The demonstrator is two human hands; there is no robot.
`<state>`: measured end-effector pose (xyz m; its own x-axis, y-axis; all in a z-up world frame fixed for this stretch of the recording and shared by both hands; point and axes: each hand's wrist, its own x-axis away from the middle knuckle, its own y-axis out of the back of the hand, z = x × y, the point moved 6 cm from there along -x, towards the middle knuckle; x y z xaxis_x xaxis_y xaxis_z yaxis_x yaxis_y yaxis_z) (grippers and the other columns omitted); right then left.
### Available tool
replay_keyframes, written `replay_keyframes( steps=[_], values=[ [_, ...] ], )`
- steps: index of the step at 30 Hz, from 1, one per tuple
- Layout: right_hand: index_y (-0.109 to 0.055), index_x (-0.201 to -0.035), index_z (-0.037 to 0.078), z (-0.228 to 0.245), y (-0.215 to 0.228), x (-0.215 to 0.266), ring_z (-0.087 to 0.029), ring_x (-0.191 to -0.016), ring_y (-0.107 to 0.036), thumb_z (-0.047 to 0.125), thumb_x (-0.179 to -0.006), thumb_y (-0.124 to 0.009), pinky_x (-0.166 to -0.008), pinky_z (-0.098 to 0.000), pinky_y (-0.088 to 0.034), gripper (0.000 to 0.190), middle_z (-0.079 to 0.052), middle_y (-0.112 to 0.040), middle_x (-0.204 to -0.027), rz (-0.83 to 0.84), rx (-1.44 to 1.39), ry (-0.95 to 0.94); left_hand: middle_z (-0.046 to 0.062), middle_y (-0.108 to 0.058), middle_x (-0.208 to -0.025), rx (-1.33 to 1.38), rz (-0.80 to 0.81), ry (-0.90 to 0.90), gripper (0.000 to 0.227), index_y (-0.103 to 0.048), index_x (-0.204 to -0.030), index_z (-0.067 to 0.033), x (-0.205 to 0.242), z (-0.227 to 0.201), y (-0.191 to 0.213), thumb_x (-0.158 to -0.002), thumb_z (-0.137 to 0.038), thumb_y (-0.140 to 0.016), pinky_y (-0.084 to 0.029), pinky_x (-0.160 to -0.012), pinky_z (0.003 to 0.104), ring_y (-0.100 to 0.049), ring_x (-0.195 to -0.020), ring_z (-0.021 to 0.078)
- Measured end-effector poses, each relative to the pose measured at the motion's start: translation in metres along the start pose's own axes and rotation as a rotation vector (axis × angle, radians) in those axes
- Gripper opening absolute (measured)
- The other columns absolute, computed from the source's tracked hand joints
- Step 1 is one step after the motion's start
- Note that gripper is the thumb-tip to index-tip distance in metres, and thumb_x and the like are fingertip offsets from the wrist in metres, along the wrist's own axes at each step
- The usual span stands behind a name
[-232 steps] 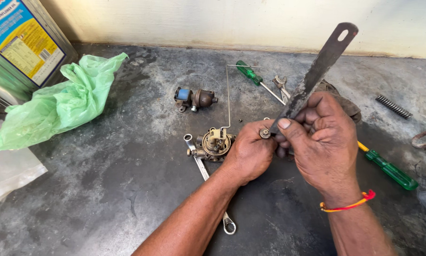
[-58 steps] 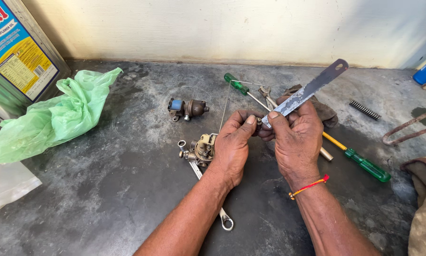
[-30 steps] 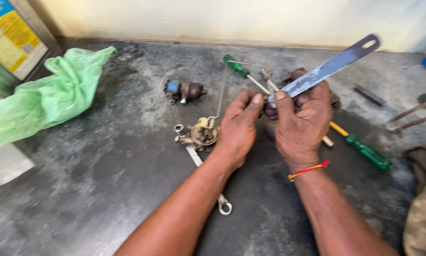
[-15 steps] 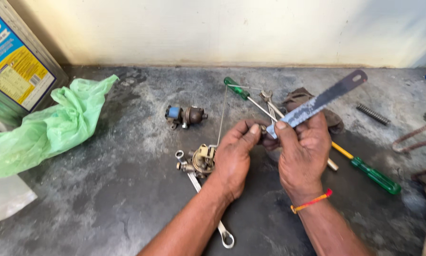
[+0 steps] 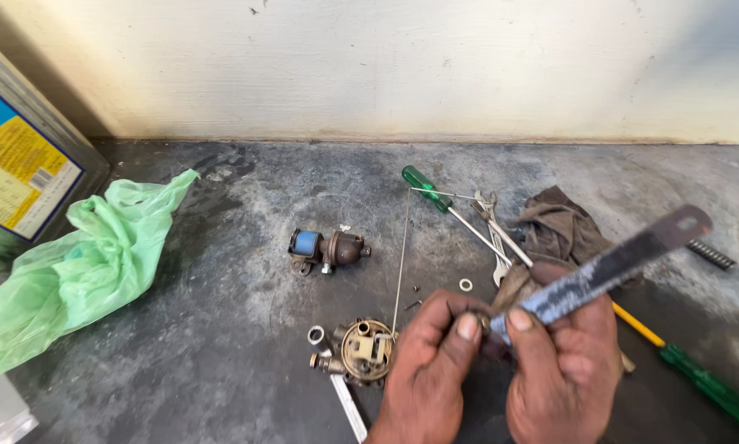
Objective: The person manipulates a fuel level sensor unit by hand, using a metal scraper to clean or adjust its components, and then assembles various small metal parts and rods onto the unit.
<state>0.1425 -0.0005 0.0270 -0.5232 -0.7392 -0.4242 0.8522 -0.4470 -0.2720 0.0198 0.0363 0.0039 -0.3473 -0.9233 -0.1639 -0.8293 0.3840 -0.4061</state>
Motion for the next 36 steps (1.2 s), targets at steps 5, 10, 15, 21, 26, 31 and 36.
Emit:
replay_keyframes(
  steps=[5, 10, 15, 21, 26, 31, 36],
  values=[
    [-0.055, -0.132, -0.016, -0.019, 0.022, 0.005, -0.009, -0.086, -0.061, -0.013, -0.085, -0.062, -0.079, -0.0168, -0.047, 0.047, -0.015, -0.066, -0.104, -0.164, 0.211, -0.010, 0.007, -0.064, -0.095, -0.181, -0.072, -0.008, 0.025, -0.069, -0.100, -0.0002, 0.001, -0.001, 0.005, -0.102, -0.024, -0.059, -0.053, -0.082, 0.028, -0.066, -0.091, 0.0145],
    [-0.047, -0.143, -0.012, -0.045, 0.061, 0.009, -0.010, -0.063, -0.061, -0.005, -0.089, -0.068, -0.057, -0.0186, -0.049, 0.058, -0.017, -0.070, -0.084, -0.035, 0.223, -0.156, 0.009, -0.065, -0.099, -0.221, -0.020, -0.062, 0.040, -0.071, -0.103, -0.0011, 0.001, 0.012, 0.012, -0.105, -0.039, -0.059, -0.052, -0.088, 0.032, -0.066, -0.096, 0.0174],
    [-0.040, -0.140, -0.011, -0.071, 0.081, 0.003, -0.016, -0.070, -0.071, 0.000, -0.083, -0.069, -0.071, -0.0318, -0.060, 0.066, -0.018, -0.071, -0.076, 0.102, 0.194, -0.178, 0.009, -0.067, -0.096, -0.312, -0.015, -0.115, 0.046, -0.073, -0.101, -0.0042, -0.005, 0.023, 0.016, -0.104, -0.047, -0.058, -0.057, -0.086, 0.036, -0.070, -0.094, 0.0189],
    [-0.043, -0.140, -0.012, -0.090, 0.098, -0.003, -0.020, -0.070, -0.072, 0.002, -0.081, -0.072, -0.077, -0.0385, -0.060, 0.067, -0.020, -0.072, -0.077, 0.155, 0.159, -0.153, 0.009, -0.067, -0.097, -0.373, 0.016, -0.090, 0.047, -0.072, -0.103, -0.0059, -0.003, 0.029, 0.019, -0.106, -0.049, -0.055, -0.057, -0.090, 0.039, -0.070, -0.097, 0.0203],
    [-0.039, -0.145, -0.011, -0.099, 0.114, 0.003, -0.020, -0.075, -0.073, 0.003, -0.087, -0.072, -0.078, -0.0390, -0.060, 0.069, -0.021, -0.073, -0.080, 0.177, 0.156, -0.185, 0.010, -0.067, -0.098, -0.358, -0.024, -0.130, 0.045, -0.072, -0.101, -0.0053, 0.000, 0.030, 0.015, -0.105, -0.048, -0.056, -0.057, -0.088, 0.040, -0.070, -0.096, 0.0213],
    [-0.039, -0.142, -0.011, -0.119, 0.126, -0.003, -0.022, -0.071, -0.073, 0.004, -0.081, -0.072, -0.078, -0.0419, -0.061, 0.070, -0.023, -0.073, -0.076, 0.122, 0.211, -0.269, 0.010, -0.068, -0.097, -0.365, -0.034, -0.107, 0.046, -0.072, -0.100, -0.0063, -0.002, 0.033, 0.018, -0.104, -0.049, -0.056, -0.055, -0.090, 0.040, -0.069, -0.098, 0.0210],
    [-0.040, -0.146, -0.014, -0.125, 0.136, -0.003, -0.022, -0.072, -0.077, 0.006, -0.086, -0.078, -0.077, -0.0398, -0.063, 0.074, -0.022, -0.076, -0.077, 0.282, 0.145, -0.146, 0.009, -0.068, -0.097, -0.395, 0.013, -0.131, 0.046, -0.071, -0.103, -0.0068, -0.002, 0.039, 0.020, -0.107, -0.049, -0.055, -0.056, -0.091, 0.041, -0.069, -0.098, 0.0213]
  ],
)
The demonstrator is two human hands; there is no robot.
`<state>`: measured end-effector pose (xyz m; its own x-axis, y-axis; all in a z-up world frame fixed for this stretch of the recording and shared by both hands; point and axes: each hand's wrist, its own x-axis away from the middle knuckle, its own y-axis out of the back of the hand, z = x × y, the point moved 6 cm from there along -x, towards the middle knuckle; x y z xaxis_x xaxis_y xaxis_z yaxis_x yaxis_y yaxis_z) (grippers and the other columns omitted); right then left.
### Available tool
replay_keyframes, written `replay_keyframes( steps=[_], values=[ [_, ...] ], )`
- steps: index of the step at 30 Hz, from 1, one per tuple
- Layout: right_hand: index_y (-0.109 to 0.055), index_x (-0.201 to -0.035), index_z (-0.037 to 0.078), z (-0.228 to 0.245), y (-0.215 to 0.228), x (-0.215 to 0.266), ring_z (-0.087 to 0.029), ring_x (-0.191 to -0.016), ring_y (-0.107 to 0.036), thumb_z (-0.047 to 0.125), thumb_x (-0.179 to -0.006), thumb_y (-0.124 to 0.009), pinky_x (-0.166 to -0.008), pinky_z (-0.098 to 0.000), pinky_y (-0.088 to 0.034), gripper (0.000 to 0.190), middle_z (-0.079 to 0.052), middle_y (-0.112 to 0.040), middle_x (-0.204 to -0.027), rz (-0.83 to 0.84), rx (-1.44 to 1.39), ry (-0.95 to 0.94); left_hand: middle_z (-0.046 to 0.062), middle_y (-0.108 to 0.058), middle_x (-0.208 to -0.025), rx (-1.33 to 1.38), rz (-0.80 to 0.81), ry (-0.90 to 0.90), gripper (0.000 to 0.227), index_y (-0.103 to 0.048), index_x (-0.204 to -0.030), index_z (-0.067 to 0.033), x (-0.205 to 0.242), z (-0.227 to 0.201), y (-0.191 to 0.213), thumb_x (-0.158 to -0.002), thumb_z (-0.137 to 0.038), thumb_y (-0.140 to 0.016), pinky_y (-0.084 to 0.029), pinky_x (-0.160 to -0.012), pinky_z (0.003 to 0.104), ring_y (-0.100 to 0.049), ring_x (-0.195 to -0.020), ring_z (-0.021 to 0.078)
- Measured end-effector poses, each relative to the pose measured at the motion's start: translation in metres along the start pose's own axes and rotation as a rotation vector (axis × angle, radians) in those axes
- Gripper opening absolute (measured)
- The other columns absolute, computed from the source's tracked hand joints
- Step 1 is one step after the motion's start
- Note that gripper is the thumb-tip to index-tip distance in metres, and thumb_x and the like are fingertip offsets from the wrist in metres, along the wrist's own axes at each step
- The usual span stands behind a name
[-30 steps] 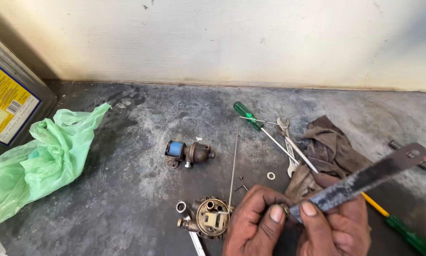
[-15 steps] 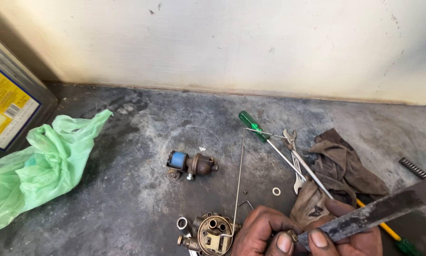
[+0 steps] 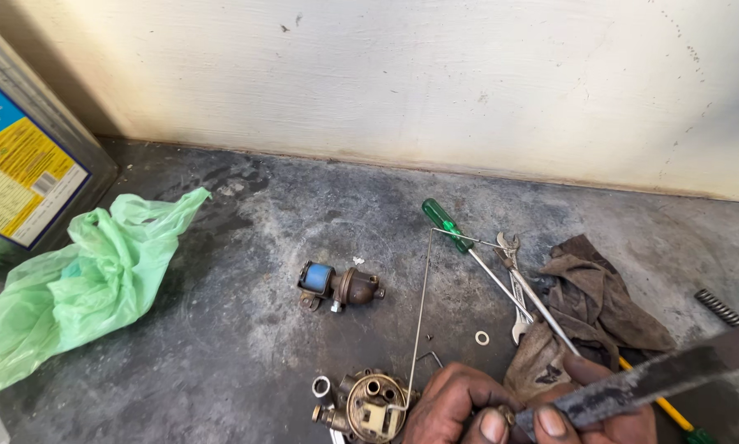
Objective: The person manipulates a fuel level sensor unit by hand, using a metal scraper to clean or adjust its components, and then assembles various small metal parts and rods onto the unit.
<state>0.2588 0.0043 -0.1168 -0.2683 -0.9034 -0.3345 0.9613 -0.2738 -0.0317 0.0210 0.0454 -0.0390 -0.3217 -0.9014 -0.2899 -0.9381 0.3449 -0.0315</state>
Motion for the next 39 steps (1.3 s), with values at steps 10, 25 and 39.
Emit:
replay_keyframes(
  steps=[10, 25, 39],
  values=[
    [-0.048, -0.125, -0.014, -0.042, 0.036, 0.018, -0.021, -0.064, -0.073, 0.012, -0.081, -0.077, -0.075, -0.0400, -0.061, 0.059, -0.020, -0.071, -0.075, -0.133, 0.245, -0.088, 0.011, -0.068, -0.098, -0.055, 0.050, -0.002, 0.038, -0.071, -0.105, -0.0075, 0.002, 0.024, -0.006, -0.111, -0.042, -0.057, -0.056, -0.093, 0.044, -0.069, -0.099, 0.0230],
    [-0.059, -0.118, -0.011, 0.092, -0.075, -0.008, -0.010, -0.069, -0.060, 0.007, -0.092, -0.063, -0.074, -0.0261, -0.050, 0.032, -0.011, -0.066, -0.079, -0.248, 0.415, 0.193, 0.006, -0.066, -0.097, 0.376, -0.105, 0.108, 0.028, -0.066, -0.109, -0.0019, 0.001, -0.015, -0.002, -0.104, -0.029, -0.060, -0.052, -0.087, 0.032, -0.063, -0.094, 0.0143],
    [-0.058, -0.116, 0.000, 0.154, -0.125, -0.025, -0.008, -0.066, -0.064, 0.005, -0.098, -0.062, -0.057, -0.0244, -0.056, 0.020, -0.004, -0.067, -0.081, -0.054, -0.175, -0.061, 0.002, -0.066, -0.091, 0.578, -0.078, 0.216, 0.028, -0.065, -0.108, -0.0011, 0.001, -0.051, -0.003, -0.106, -0.024, -0.049, -0.049, -0.085, 0.028, -0.059, -0.087, 0.0106]
  ],
)
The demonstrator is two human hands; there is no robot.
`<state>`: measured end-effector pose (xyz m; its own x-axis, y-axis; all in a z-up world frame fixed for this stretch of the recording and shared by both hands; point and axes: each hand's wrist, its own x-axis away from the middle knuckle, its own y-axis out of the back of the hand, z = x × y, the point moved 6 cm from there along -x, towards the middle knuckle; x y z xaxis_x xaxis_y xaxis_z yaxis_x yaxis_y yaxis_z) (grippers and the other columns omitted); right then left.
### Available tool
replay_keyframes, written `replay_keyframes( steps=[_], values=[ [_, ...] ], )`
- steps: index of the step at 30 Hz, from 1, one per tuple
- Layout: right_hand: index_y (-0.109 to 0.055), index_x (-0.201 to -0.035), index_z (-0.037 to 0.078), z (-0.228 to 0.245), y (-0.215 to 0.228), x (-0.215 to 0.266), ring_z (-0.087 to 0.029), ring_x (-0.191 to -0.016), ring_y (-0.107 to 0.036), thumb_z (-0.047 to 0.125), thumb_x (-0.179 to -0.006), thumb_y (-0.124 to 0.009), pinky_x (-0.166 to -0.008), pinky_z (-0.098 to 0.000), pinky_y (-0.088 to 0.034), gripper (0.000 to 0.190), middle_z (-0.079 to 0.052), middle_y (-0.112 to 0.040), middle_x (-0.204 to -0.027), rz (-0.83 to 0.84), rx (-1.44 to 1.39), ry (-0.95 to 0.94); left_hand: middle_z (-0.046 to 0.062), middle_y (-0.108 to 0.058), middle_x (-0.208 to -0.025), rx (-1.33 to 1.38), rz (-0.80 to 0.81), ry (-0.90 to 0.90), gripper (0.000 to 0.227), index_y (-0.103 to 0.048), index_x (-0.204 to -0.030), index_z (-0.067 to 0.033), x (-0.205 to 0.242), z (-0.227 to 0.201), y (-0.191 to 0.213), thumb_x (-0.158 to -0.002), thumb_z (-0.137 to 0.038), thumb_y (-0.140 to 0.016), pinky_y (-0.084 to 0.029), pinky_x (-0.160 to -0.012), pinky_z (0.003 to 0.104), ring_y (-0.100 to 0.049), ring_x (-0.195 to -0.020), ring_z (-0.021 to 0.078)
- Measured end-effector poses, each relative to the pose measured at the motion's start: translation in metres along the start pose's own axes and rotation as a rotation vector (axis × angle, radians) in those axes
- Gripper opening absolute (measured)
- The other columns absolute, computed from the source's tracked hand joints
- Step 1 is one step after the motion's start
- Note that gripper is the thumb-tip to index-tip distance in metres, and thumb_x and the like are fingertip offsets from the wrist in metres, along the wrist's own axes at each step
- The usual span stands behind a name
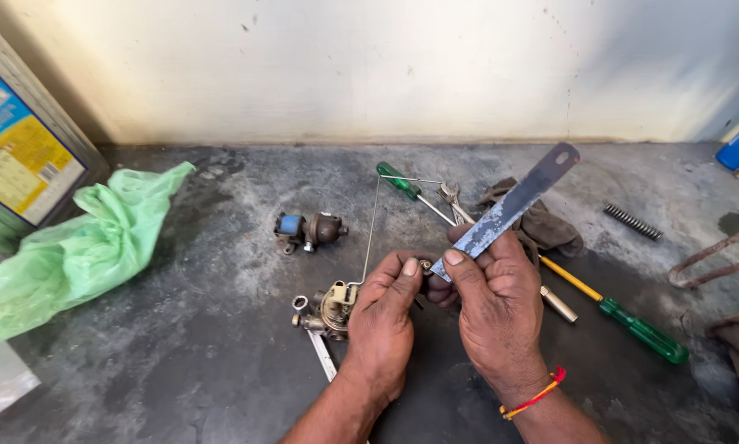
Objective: The person manipulates a fuel level sensor unit by hand, using a metal scraper to clean or adjust its components, and then assembles various small metal parts and rods onto the unit.
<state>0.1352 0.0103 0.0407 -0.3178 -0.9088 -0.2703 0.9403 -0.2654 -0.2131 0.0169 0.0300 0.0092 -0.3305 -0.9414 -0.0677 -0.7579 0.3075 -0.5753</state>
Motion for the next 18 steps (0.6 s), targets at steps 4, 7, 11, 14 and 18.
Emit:
replay_keyframes(
  steps=[4, 7, 11, 14, 18],
  values=[
    [-0.057, -0.116, 0.000, -0.001, -0.003, 0.002, -0.008, -0.064, -0.063, 0.007, -0.099, -0.062, -0.056, -0.0242, -0.055, 0.019, -0.004, -0.066, -0.079, -0.012, 0.051, 0.031, 0.001, -0.065, -0.086, 0.001, 0.009, -0.001, 0.027, -0.066, -0.101, -0.0034, -0.003, 0.001, 0.003, -0.105, -0.025, -0.051, -0.048, -0.082, 0.027, -0.058, -0.083, 0.0104],
    [-0.056, -0.116, 0.001, -0.003, -0.005, -0.002, -0.008, -0.063, -0.063, 0.008, -0.099, -0.062, -0.055, -0.0243, -0.055, 0.020, -0.003, -0.065, -0.079, 0.003, 0.063, 0.020, 0.000, -0.062, -0.083, -0.011, -0.017, -0.015, 0.027, -0.064, -0.096, -0.0052, -0.007, 0.000, 0.007, -0.107, -0.027, -0.051, -0.046, -0.079, 0.026, -0.054, -0.081, 0.0089],
    [-0.056, -0.111, 0.000, -0.002, -0.003, -0.001, -0.008, -0.063, -0.061, 0.009, -0.102, -0.062, -0.056, -0.0240, -0.053, 0.014, -0.004, -0.065, -0.078, 0.109, 0.197, 0.075, -0.002, -0.060, -0.081, 0.092, -0.047, -0.008, 0.022, -0.065, -0.096, -0.0078, -0.008, 0.004, 0.008, -0.105, -0.025, -0.054, -0.043, -0.073, 0.027, -0.051, -0.076, 0.0083],
    [-0.058, -0.109, 0.000, -0.002, 0.001, 0.011, -0.009, -0.068, -0.062, 0.008, -0.102, -0.063, -0.059, -0.0241, -0.053, 0.011, -0.004, -0.066, -0.082, 0.114, 0.200, 0.136, -0.002, -0.059, -0.077, -0.010, -0.078, 0.041, 0.021, -0.064, -0.094, -0.0104, -0.007, 0.006, 0.009, -0.103, -0.027, -0.054, -0.043, -0.069, 0.027, -0.051, -0.072, 0.0089],
    [-0.061, -0.112, 0.000, -0.002, 0.010, 0.019, -0.009, -0.074, -0.063, 0.007, -0.100, -0.063, -0.067, -0.0239, -0.053, 0.014, -0.006, -0.069, -0.090, 0.090, 0.116, 0.184, -0.002, -0.057, -0.074, 0.047, -0.047, 0.089, 0.024, -0.060, -0.088, -0.0104, -0.005, 0.012, 0.006, -0.103, -0.029, -0.057, -0.042, -0.066, 0.028, -0.050, -0.068, 0.0103]
  ],
)
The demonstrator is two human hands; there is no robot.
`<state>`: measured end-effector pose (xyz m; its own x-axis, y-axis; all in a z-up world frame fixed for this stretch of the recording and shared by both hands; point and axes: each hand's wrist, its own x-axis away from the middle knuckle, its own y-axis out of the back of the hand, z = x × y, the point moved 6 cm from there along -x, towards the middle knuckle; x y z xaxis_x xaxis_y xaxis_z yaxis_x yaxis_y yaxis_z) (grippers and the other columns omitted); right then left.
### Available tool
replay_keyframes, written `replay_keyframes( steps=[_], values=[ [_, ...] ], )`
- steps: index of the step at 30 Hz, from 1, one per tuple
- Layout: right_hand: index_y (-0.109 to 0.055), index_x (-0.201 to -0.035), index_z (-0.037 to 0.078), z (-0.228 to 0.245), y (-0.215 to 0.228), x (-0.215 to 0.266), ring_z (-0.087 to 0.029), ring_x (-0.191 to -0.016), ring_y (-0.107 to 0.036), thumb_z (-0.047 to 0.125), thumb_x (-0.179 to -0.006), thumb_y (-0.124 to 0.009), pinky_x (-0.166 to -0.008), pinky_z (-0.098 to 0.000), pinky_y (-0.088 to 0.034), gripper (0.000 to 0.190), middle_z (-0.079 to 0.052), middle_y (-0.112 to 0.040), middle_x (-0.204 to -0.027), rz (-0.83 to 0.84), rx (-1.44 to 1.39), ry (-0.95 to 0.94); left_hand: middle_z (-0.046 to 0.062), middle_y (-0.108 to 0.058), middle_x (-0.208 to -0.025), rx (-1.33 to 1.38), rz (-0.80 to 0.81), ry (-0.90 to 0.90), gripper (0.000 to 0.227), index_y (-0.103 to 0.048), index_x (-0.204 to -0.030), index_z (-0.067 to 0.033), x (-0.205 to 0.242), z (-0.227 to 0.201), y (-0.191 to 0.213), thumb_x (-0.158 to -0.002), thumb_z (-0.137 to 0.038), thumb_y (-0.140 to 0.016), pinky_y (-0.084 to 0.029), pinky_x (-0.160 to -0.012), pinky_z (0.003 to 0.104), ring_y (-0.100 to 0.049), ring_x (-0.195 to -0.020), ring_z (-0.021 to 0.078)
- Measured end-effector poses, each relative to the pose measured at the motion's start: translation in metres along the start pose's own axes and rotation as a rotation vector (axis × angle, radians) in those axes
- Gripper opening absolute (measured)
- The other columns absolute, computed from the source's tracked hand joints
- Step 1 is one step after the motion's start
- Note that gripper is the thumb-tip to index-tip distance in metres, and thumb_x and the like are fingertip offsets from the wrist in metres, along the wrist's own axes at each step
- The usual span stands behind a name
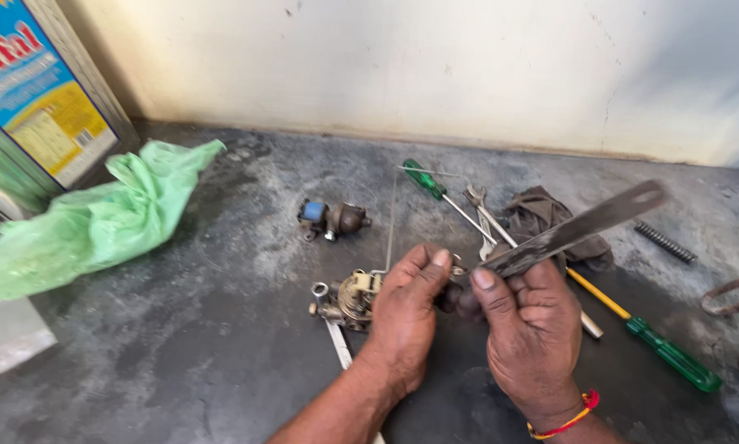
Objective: The person manipulates a fuel level sensor unit by hand, using a metal scraper to clean or adjust its components, and then assembles various small metal parts and rods onto the unit.
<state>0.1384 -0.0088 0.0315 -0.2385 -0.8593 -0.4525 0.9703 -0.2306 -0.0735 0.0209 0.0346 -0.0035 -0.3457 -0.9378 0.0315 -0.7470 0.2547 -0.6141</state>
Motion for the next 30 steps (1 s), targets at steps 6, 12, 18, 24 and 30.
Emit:
replay_keyframes(
  steps=[6, 12, 18, 24, 30],
  values=[
    [-0.059, -0.110, -0.001, 0.003, 0.011, -0.011, -0.012, -0.070, -0.064, 0.011, -0.103, -0.060, -0.064, -0.0255, -0.054, 0.013, -0.007, -0.069, -0.086, -0.006, -0.071, -0.098, -0.003, -0.055, -0.074, -0.042, 0.022, -0.042, 0.030, -0.061, -0.088, -0.0108, 0.000, -0.005, 0.000, -0.106, -0.035, -0.057, -0.038, -0.065, 0.025, -0.046, -0.068, 0.0080],
    [-0.060, -0.114, 0.000, 0.000, 0.001, -0.007, -0.010, -0.069, -0.063, 0.009, -0.101, -0.060, -0.064, -0.0254, -0.055, 0.015, -0.005, -0.066, -0.083, 0.054, -0.055, -0.141, -0.003, -0.059, -0.075, -0.026, 0.010, 0.055, 0.033, -0.063, -0.089, -0.0112, 0.000, -0.002, -0.002, -0.103, -0.039, -0.054, -0.039, -0.061, 0.024, -0.048, -0.067, 0.0068],
    [-0.060, -0.114, 0.000, 0.000, -0.001, -0.006, -0.008, -0.069, -0.061, 0.009, -0.102, -0.059, -0.062, -0.0247, -0.055, 0.015, -0.004, -0.065, -0.083, 0.050, -0.020, -0.159, -0.004, -0.057, -0.077, -0.011, -0.015, 0.041, 0.033, -0.062, -0.090, -0.0110, -0.002, 0.000, 0.000, -0.104, -0.040, -0.057, -0.041, -0.061, 0.025, -0.050, -0.069, 0.0063],
    [-0.058, -0.103, 0.000, 0.001, 0.000, -0.008, -0.010, -0.064, -0.061, 0.011, -0.103, -0.060, -0.057, -0.0257, -0.053, 0.010, -0.005, -0.064, -0.078, 0.044, 0.197, -0.160, -0.002, -0.058, -0.068, -0.116, -0.016, 0.065, 0.038, -0.060, -0.084, -0.0108, -0.004, 0.004, 0.001, -0.102, -0.043, -0.057, -0.041, -0.057, 0.025, -0.050, -0.062, 0.0079],
    [-0.059, -0.108, 0.002, 0.013, -0.002, -0.006, -0.008, -0.070, -0.062, 0.011, -0.105, -0.059, -0.065, -0.0227, -0.053, 0.010, -0.004, -0.065, -0.083, 0.039, 0.007, -0.026, -0.004, -0.052, -0.067, -0.142, -0.043, 0.026, 0.043, -0.062, -0.083, -0.0114, -0.005, 0.001, 0.003, -0.101, -0.050, -0.057, -0.040, -0.056, 0.026, -0.046, -0.061, 0.0072]
  ],
)
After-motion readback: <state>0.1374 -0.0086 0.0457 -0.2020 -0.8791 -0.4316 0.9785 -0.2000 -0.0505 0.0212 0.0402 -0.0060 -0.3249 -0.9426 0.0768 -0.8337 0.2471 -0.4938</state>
